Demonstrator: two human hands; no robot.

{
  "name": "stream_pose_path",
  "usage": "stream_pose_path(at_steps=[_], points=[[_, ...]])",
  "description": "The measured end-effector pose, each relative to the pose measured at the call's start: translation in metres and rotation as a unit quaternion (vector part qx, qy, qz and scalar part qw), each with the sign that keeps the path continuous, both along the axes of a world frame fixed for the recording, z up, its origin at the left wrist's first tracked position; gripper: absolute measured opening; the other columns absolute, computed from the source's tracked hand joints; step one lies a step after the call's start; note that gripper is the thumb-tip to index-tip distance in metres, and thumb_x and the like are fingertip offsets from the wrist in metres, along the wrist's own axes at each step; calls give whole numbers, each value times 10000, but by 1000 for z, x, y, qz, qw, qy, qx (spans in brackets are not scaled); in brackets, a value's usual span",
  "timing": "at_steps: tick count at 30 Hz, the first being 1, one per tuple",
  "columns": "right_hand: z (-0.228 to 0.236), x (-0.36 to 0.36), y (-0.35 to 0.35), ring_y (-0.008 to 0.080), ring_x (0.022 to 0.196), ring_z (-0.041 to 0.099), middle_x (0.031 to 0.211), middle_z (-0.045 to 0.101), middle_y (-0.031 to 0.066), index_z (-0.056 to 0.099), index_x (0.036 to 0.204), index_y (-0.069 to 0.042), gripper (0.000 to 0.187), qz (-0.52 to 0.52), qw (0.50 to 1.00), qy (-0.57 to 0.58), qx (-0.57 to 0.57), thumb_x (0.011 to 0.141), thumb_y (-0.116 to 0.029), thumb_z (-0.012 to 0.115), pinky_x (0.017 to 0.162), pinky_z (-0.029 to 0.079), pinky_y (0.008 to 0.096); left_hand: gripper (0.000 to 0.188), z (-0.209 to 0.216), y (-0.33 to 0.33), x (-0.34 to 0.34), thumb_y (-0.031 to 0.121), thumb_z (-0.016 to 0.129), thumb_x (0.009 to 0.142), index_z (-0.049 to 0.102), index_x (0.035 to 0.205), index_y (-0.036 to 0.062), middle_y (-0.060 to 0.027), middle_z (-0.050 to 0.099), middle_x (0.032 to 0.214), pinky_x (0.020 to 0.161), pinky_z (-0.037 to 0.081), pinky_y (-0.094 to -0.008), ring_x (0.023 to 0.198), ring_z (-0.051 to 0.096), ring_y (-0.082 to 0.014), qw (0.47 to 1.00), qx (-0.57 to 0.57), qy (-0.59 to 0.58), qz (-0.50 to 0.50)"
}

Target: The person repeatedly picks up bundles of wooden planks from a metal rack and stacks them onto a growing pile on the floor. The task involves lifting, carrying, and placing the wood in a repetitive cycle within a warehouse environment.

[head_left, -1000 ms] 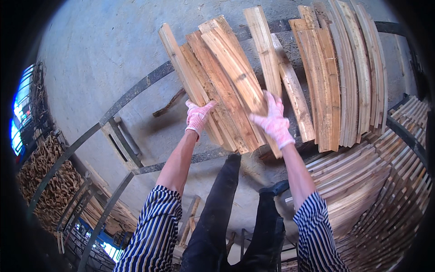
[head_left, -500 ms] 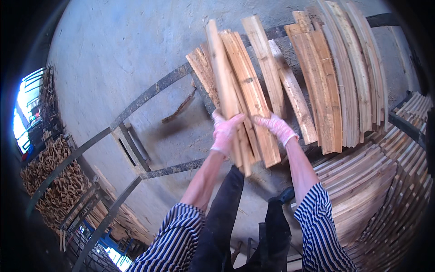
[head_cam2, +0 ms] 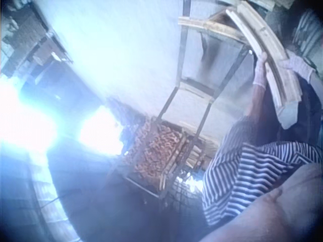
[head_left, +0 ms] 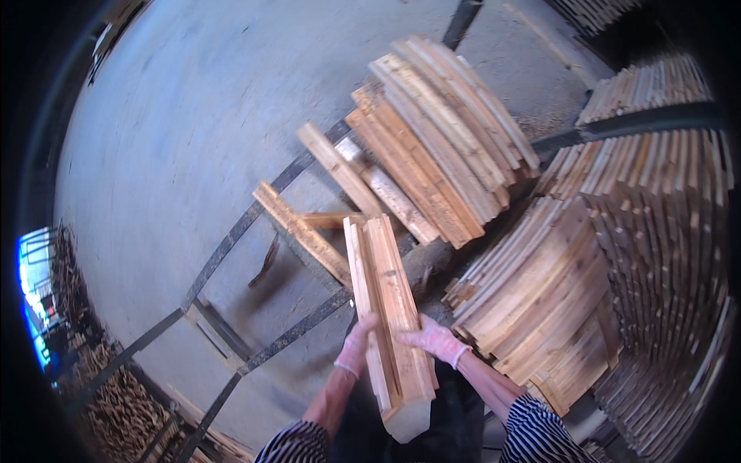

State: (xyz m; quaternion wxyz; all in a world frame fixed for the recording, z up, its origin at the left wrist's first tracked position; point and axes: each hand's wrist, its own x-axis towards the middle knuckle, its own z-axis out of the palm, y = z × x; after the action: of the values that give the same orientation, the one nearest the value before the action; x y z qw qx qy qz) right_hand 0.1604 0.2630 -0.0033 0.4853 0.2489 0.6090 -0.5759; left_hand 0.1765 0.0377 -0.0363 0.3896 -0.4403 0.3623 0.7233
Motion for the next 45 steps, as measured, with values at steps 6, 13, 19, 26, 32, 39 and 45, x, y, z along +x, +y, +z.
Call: stream_pose_path(at_steps=[6,13,19,26,32,39,45], points=[[121,88,101,258,1312,540,1442,550,203,309,1555,33,1119,-37,986,94,-134,728,-450,888,1124,415,364,270,130,39,60,115,742,835,688,1087,34,-86,712,970,770,560,-339,884,685,-230,967,-14,222,-122],[165,37,212,216,1343,496,1465,534,133,258,1589,-5,1165,-233,945,158,-168,702,-307,951,1140,390,346,580,212,164,13,109,805,859,539,1370,40,-58,672,1182,867,569,-343,1042,658,-180,921,58,314,-224],[266,60,277,218,1329,497,1419,554,134,328,1550,-21,1158,-172,912,371,-33,647,-340,979,1131,397,364,778,261,217,-28,114,875,770,478,1434,32,-108,649,1253,1007,531,-411,1135,638,-257,880,113,387,-249],[283,107,349,197,1325,498,1455,533,103,347,1542,-46,1158,-256,842,475,11,612,-274,999,1123,413,363,613,297,326,-34,191,864,791,605,1319,19,-120,692,1201,947,561,-396,1075,677,-237,677,46,554,-481],[176,139,352,209,1379,459,1496,499,120,329,1558,-53,1159,-352,811,466,38,621,-253,982,1154,383,347,518,288,377,-36,266,810,845,651,1272,18,-104,727,1115,928,559,-366,1006,698,-202,471,-64,648,-595],[187,207,373,188,1361,487,1448,566,135,404,1535,-53,1015,-432,801,412,-36,709,-329,924,1166,362,346,416,272,393,-1,284,794,845,702,1140,5,-76,742,989,886,553,-331,900,702,-176,650,34,478,-590],[160,316,381,167,1330,509,1401,610,119,512,1479,-72,749,-567,754,270,-190,860,-362,817,1186,332,339,377,157,435,61,184,743,767,666,1092,9,-73,692,997,879,549,-380,917,662,-231,869,129,225,-420]])
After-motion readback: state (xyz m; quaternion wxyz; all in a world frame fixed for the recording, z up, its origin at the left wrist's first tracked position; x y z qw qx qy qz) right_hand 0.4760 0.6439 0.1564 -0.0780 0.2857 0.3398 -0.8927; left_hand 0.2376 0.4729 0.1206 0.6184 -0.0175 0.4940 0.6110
